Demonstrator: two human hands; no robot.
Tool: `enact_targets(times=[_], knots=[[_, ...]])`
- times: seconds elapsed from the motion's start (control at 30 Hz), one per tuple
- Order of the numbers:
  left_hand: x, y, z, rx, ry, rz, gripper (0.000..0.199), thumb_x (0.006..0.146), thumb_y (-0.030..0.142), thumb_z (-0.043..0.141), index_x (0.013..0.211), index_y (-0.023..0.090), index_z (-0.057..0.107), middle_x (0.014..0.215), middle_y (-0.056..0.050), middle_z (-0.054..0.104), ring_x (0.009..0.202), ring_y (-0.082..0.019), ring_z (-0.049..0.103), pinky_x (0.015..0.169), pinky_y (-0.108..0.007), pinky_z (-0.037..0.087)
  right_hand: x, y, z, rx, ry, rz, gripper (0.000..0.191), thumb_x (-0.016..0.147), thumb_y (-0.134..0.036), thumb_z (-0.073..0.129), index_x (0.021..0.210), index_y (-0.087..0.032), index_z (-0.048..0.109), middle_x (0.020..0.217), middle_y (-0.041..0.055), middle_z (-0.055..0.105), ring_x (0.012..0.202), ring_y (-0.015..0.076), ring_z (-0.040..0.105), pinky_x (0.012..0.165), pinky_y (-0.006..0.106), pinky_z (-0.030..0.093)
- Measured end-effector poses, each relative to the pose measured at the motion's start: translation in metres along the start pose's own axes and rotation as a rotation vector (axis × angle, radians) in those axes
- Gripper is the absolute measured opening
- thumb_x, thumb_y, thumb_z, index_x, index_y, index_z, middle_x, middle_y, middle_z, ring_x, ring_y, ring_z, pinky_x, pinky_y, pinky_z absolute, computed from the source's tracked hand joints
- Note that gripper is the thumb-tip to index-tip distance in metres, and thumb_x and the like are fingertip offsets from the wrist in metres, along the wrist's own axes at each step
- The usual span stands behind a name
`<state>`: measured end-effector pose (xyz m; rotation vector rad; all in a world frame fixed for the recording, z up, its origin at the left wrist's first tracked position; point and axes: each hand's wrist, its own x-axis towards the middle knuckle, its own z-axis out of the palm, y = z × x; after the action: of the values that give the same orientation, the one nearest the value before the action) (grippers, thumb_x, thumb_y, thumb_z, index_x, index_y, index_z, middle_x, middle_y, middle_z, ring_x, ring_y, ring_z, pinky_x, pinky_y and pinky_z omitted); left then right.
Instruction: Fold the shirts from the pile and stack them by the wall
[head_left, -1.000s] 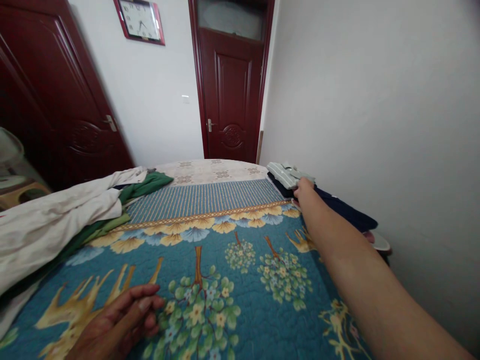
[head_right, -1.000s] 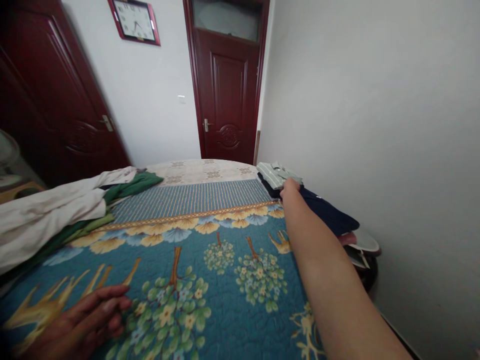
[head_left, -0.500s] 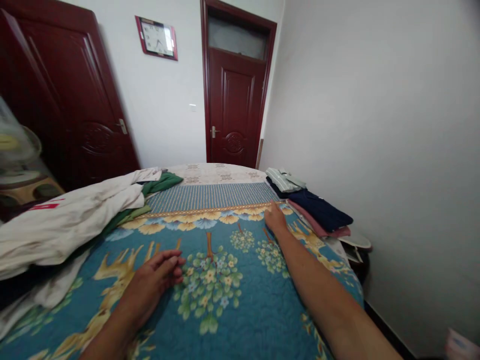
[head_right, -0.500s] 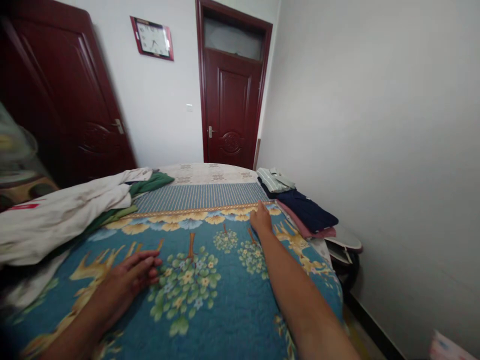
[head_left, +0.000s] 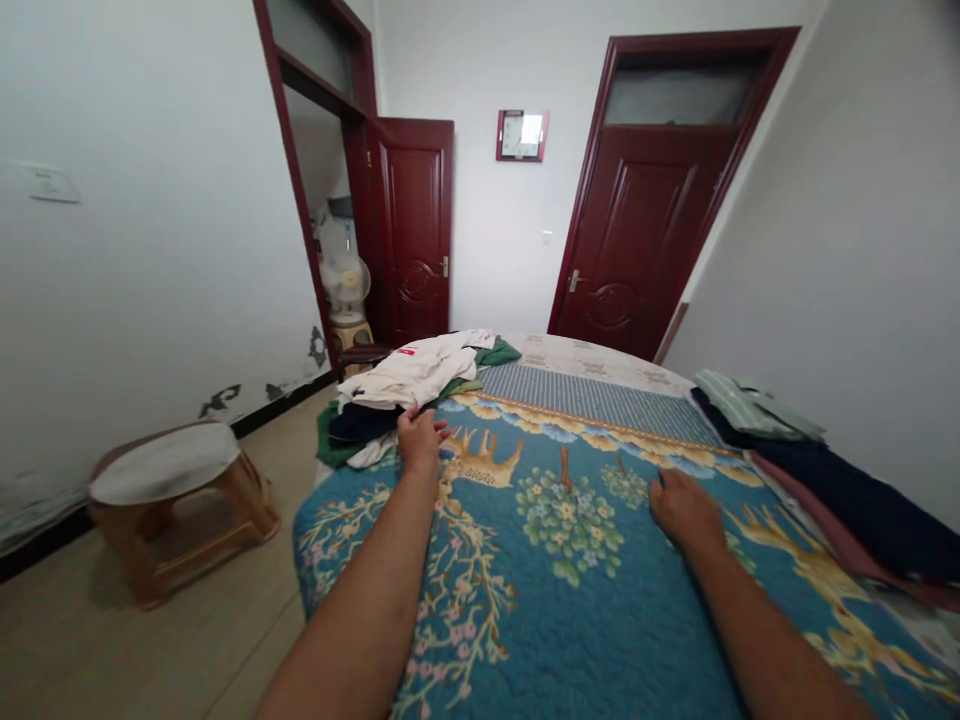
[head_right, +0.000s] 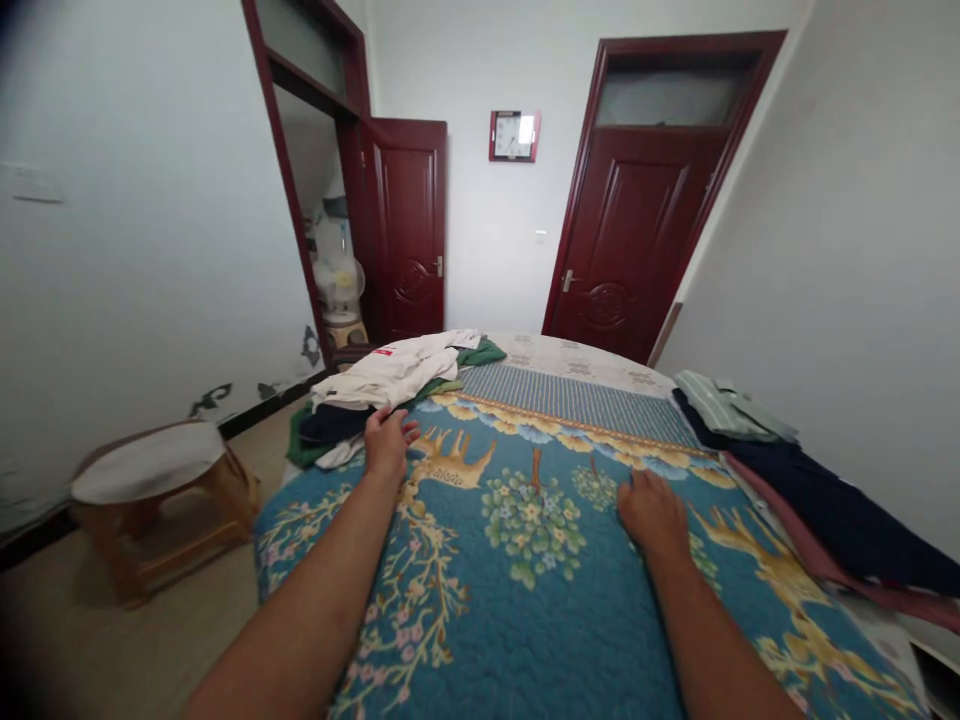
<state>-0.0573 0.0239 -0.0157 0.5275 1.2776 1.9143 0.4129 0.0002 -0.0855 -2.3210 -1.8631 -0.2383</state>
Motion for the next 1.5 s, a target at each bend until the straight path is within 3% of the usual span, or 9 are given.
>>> enact_targets(times=[0.2, 0.4, 0.63, 0.83, 1.0, 1.2, 1.33, 1.43, 1.5], knots=[[0.017, -0.001, -0.006, 0.001, -0.113, -0.091, 0.089, 0.091, 0.026, 0.075, 0.168, 0.026, 0.030, 0.138, -0.017, 0.064, 0.087, -0.016, 0.075, 0.071, -0.026, 0.061, -0.009, -0.003, 0.006, 0.002, 0.050, -0.052, 0.054, 0.103, -0.031, 0.041, 0.143, -0.009, 0.068, 0.146, 0.0247, 0.065, 0.137, 0.0334, 0.062, 0.118, 0.045, 0.042], [0.024, -0.016, -0.002, 0.078, -0.159, -0.053, 0.078, 0.082, 0.022, 0.084, 0.153, 0.021, 0.053, 0.166, -0.019, 0.047, 0.120, -0.025, 0.069, 0.070, -0.023, 0.061, -0.011, -0.001, 0.008, 0.001, 0.076, -0.073, 0.055, 0.105, -0.032, 0.038, 0.143, -0.006, 0.067, 0.145, 0.0244, 0.066, 0.136, 0.0334, 0.062, 0.118, 0.044, 0.043], [0.013, -0.015, 0.010, 0.081, -0.252, 0.002, 0.049, 0.081, 0.024, 0.085, 0.127, 0.016, 0.071, 0.130, -0.013, 0.075, 0.107, -0.020, 0.074, 0.074, -0.024, 0.060, -0.010, 0.001, 0.012, 0.031, 0.116, -0.086, 0.053, 0.103, -0.032, 0.040, 0.140, -0.008, 0.070, 0.144, 0.0238, 0.067, 0.136, 0.0339, 0.063, 0.117, 0.045, 0.044], [-0.028, -0.009, 0.024, 0.016, -0.575, -0.149, 0.038, 0.070, 0.030, 0.097, 0.096, 0.014, 0.074, 0.100, -0.012, 0.082, 0.089, -0.021, 0.080, 0.088, -0.036, 0.064, -0.006, 0.001, 0.020, 0.185, 0.205, -0.128, 0.051, 0.099, -0.031, 0.043, 0.134, -0.009, 0.073, 0.139, 0.0240, 0.070, 0.130, 0.0369, 0.066, 0.116, 0.051, 0.048], [-0.085, -0.010, 0.029, 0.039, -1.152, -0.401, 0.045, 0.060, 0.036, 0.104, 0.085, 0.014, 0.074, 0.089, -0.010, 0.083, 0.082, -0.024, 0.080, 0.087, -0.041, 0.065, -0.008, -0.020, 0.010, 0.448, 0.356, -0.292, 0.057, 0.097, -0.037, 0.048, 0.146, -0.013, 0.065, 0.139, 0.0210, 0.070, 0.131, 0.0358, 0.066, 0.118, 0.055, 0.048], [-0.151, -0.019, 0.037, 0.276, -1.839, -0.547, 0.036, 0.069, 0.042, 0.098, 0.090, 0.016, 0.084, 0.094, -0.007, 0.084, 0.093, -0.024, 0.081, 0.096, -0.035, 0.063, -0.039, -0.076, -0.017, 0.605, 0.235, -0.684, 0.071, 0.091, -0.040, 0.067, 0.159, -0.022, 0.055, 0.156, 0.0168, 0.060, 0.144, 0.0361, 0.056, 0.123, 0.058, 0.043], [-0.159, -0.023, 0.038, 0.305, -1.968, -0.533, 0.040, 0.072, 0.046, 0.096, 0.096, 0.016, 0.086, 0.099, -0.008, 0.084, 0.097, -0.025, 0.080, 0.091, -0.032, 0.063, -0.056, -0.110, -0.032, 0.672, 0.050, -0.765, 0.046, 0.092, -0.038, 0.064, 0.135, -0.025, 0.076, 0.136, 0.0119, 0.074, 0.126, 0.0320, 0.066, 0.113, 0.049, 0.050], [-0.146, -0.022, 0.036, 0.264, -1.902, -0.558, 0.043, 0.072, 0.049, 0.096, 0.095, 0.016, 0.085, 0.100, -0.010, 0.084, 0.094, -0.026, 0.080, 0.080, -0.034, 0.065, -0.059, -0.117, -0.041, 0.762, -0.058, -0.707, 0.032, 0.096, -0.039, 0.056, 0.107, -0.025, 0.083, 0.108, 0.0078, 0.081, 0.102, 0.0274, 0.072, 0.096, 0.040, 0.054], [-0.133, -0.017, 0.034, 0.259, -1.788, -0.522, 0.048, 0.072, 0.052, 0.094, 0.100, 0.015, 0.083, 0.099, -0.012, 0.083, 0.088, -0.026, 0.080, 0.075, -0.036, 0.065, -0.056, -0.112, -0.045, 0.888, -0.026, -0.561, 0.033, 0.096, -0.040, 0.054, 0.103, -0.024, 0.082, 0.104, 0.0074, 0.081, 0.097, 0.0264, 0.072, 0.089, 0.038, 0.054]])
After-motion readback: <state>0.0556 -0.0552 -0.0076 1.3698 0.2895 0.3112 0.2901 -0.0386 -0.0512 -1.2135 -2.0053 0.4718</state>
